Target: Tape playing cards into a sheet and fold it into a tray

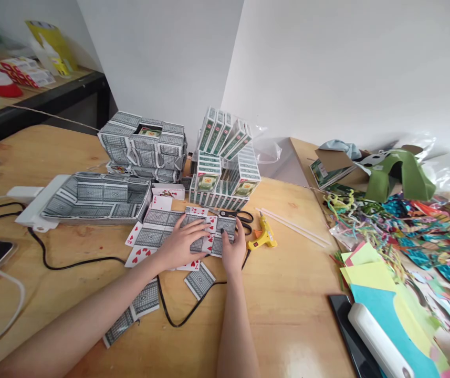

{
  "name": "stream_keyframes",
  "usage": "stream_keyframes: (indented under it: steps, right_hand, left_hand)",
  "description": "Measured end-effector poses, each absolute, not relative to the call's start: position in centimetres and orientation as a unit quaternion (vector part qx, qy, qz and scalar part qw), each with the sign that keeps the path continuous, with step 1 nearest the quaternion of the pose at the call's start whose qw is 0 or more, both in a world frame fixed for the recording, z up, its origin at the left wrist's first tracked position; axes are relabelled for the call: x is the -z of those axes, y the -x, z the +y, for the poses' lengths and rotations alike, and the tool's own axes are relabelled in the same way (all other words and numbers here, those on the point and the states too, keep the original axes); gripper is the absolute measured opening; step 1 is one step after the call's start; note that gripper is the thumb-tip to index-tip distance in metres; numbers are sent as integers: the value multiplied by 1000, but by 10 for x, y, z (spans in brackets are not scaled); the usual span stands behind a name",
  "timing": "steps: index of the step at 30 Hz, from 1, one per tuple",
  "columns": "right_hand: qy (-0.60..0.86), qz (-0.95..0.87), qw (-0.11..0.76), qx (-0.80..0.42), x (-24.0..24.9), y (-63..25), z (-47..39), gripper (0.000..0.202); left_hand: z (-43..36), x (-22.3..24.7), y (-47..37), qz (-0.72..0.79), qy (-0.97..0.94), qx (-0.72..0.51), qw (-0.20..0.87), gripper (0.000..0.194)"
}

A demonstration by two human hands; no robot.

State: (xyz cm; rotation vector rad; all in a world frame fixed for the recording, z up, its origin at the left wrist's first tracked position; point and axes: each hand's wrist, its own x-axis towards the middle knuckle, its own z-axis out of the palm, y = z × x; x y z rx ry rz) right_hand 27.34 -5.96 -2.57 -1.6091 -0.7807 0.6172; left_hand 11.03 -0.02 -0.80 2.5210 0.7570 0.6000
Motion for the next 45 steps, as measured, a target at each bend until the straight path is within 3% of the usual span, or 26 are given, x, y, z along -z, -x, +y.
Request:
stream_keyframes:
  steps: [19,41,45]
  right_hand:
    - [651,-319,595,-346,26,-282,-54,51]
    - [695,-360,543,-305,19,-281,-40,51]
    - [706,-352,536,-299,17,-280,-42,55]
  left_hand:
    - [-1,7,-110,269,-929,-178,181,62]
    - [-2,4,-107,265,-921,-202,202,55]
    - [-1,7,-109,311,-901,-237,190,40]
